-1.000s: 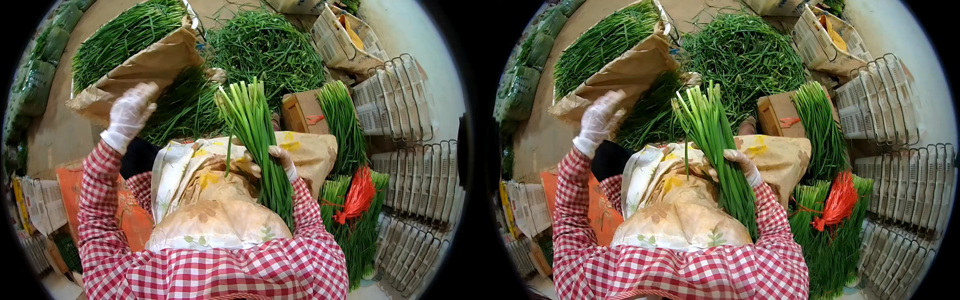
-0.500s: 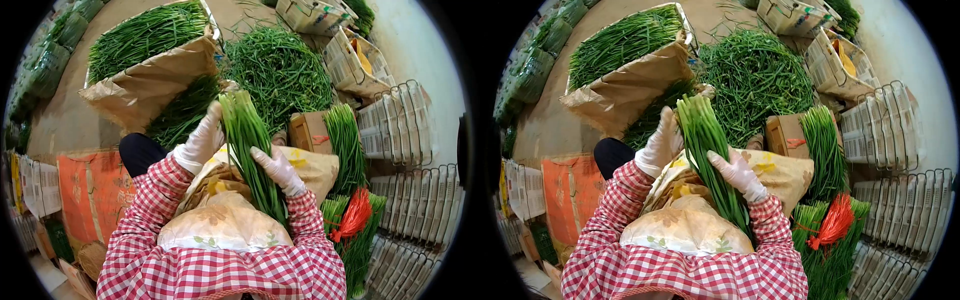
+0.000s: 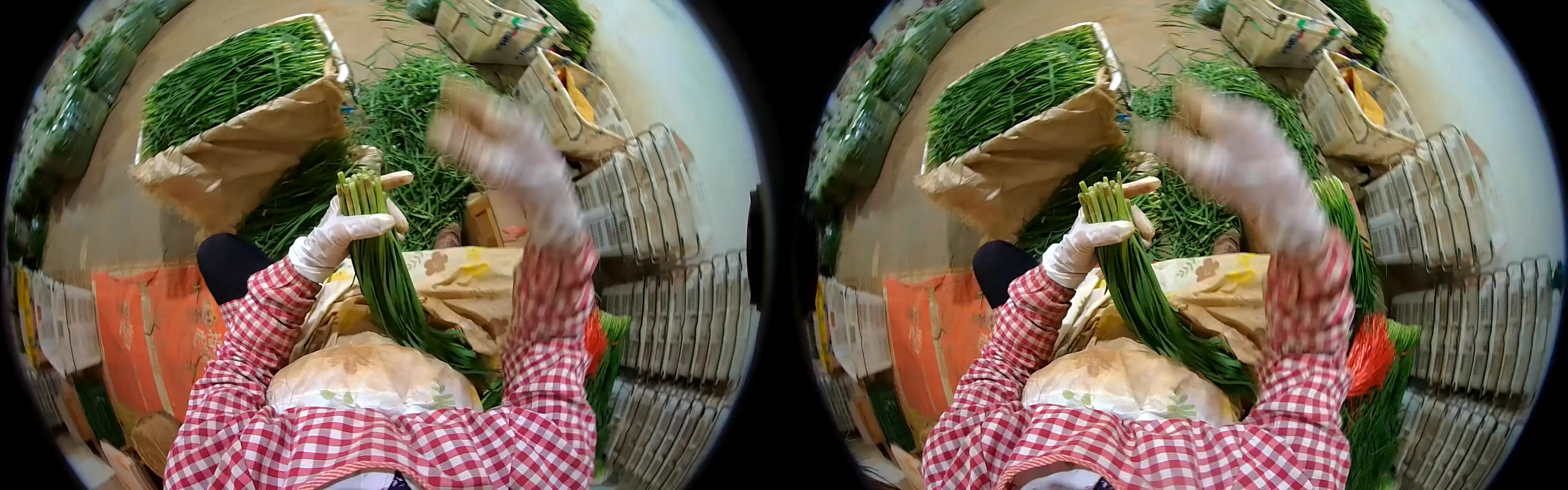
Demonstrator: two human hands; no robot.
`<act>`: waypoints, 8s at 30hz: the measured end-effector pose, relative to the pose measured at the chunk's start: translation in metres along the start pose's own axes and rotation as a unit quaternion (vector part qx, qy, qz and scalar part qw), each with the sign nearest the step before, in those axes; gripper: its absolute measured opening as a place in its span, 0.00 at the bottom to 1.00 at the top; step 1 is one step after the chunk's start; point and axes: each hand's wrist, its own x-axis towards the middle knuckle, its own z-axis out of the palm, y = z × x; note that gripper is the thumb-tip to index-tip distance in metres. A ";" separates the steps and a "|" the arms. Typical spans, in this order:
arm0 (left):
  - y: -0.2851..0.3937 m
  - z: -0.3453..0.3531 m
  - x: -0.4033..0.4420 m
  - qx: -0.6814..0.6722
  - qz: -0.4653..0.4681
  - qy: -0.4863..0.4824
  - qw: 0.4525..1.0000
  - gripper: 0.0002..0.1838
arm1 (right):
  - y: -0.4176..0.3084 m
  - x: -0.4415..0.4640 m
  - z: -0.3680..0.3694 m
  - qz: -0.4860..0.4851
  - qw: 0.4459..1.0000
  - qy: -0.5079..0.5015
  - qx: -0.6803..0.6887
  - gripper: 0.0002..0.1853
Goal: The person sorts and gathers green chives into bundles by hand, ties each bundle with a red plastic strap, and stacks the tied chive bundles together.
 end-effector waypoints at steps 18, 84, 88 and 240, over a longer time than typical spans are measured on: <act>0.062 -0.138 -0.033 -0.260 0.413 -0.087 0.868 0.07 | 0.073 -0.111 0.153 0.152 0.975 -0.148 0.062 0.32; 0.126 -0.071 -0.019 -0.090 0.446 -0.344 0.821 0.04 | 0.024 -0.001 0.084 -0.136 0.987 -0.021 0.082 0.13; 0.120 -0.071 -0.016 -0.108 0.446 -0.345 0.819 0.06 | 0.022 -0.004 0.077 -0.096 0.976 0.009 0.195 0.07; -0.292 0.214 0.407 0.587 0.342 -0.225 0.698 0.23 | 0.399 -0.221 -0.026 0.398 0.869 0.069 -0.287 0.46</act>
